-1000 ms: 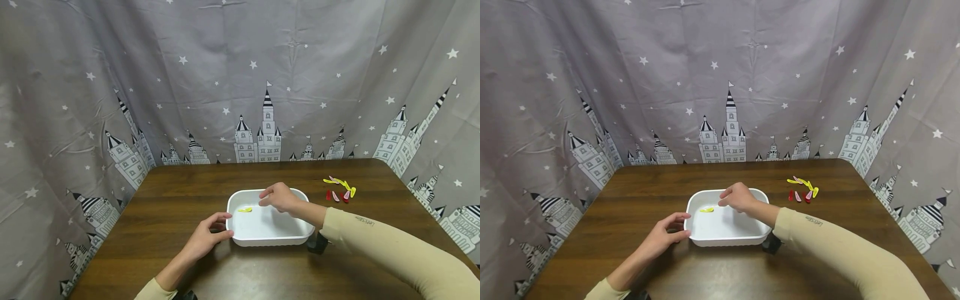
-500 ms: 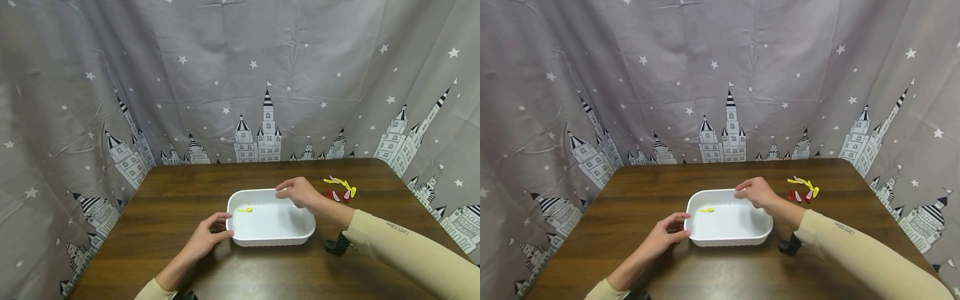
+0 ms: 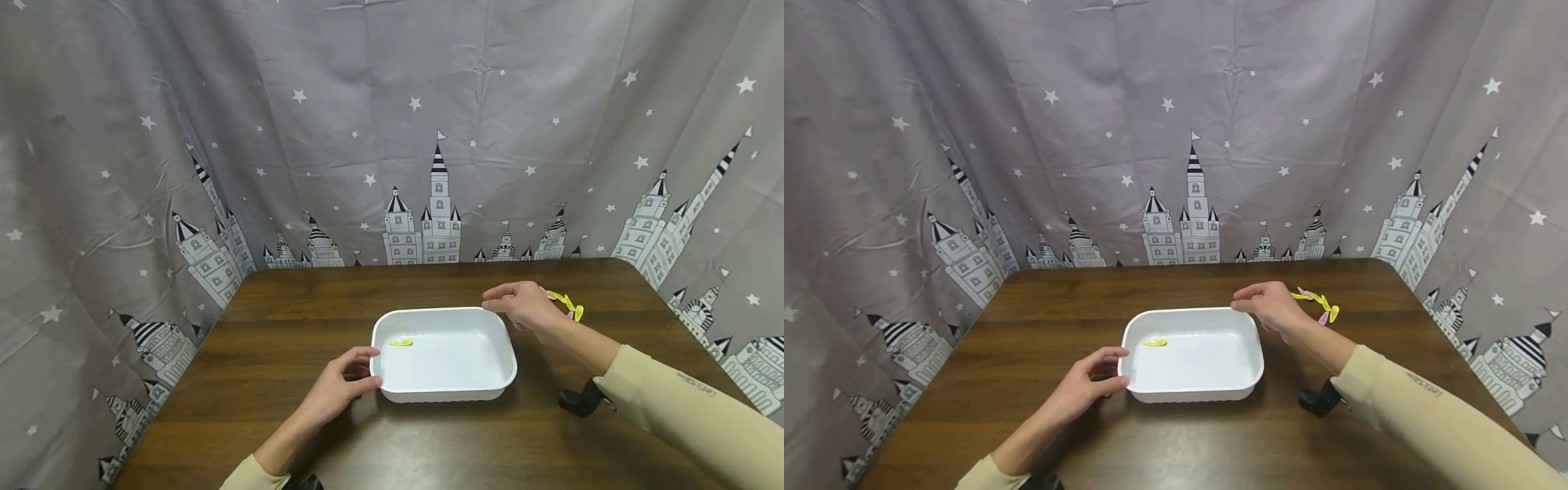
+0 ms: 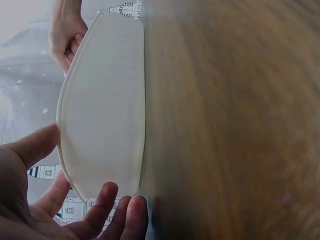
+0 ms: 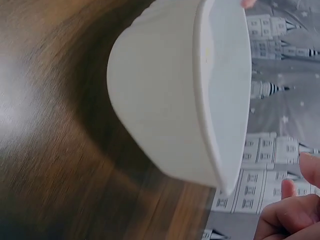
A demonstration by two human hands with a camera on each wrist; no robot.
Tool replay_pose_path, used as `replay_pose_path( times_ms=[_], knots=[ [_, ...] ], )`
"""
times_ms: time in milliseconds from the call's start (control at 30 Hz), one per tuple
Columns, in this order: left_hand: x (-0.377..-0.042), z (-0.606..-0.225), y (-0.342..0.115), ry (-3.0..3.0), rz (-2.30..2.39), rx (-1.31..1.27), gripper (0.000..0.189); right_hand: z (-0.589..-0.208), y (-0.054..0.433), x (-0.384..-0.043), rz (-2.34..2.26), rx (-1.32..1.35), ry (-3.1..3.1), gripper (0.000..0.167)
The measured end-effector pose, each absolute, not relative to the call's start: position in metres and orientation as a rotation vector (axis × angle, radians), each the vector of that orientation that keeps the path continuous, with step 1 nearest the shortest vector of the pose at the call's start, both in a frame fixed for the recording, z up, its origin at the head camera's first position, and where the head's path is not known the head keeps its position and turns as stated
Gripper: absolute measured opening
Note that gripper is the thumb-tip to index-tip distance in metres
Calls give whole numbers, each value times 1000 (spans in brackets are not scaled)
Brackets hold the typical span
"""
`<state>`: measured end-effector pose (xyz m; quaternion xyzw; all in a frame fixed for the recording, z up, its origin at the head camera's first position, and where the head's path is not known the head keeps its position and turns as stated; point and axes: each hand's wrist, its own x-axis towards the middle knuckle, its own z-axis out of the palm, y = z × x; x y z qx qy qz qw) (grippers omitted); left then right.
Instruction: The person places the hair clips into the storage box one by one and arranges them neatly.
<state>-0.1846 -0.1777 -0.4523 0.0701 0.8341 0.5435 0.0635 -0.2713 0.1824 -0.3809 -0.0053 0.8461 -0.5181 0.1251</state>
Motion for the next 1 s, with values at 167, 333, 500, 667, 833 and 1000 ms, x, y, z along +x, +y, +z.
replay_pose_path(
  times_ms=[167,333,500,667,833,1000],
  knots=[
    [-185,-452,-178,2528,1628,201,43,-382,202,-271,-1525,30,2488,42],
    [-185,-454,-178,2532,1626,205,43,-383,221,-271,-1549,45,2481,47],
    [-185,-454,-178,2527,1629,207,44,-390,239,-272,-1629,77,2440,50],
    [-186,-454,-178,2525,1629,215,44,-396,253,-271,-1669,108,2447,53],
    [-186,-454,-178,2530,1628,214,44,-405,263,-271,-1708,176,2459,56],
    [-185,-454,-178,2525,1629,218,44,-415,273,-270,-1714,230,2485,55]
  ],
)
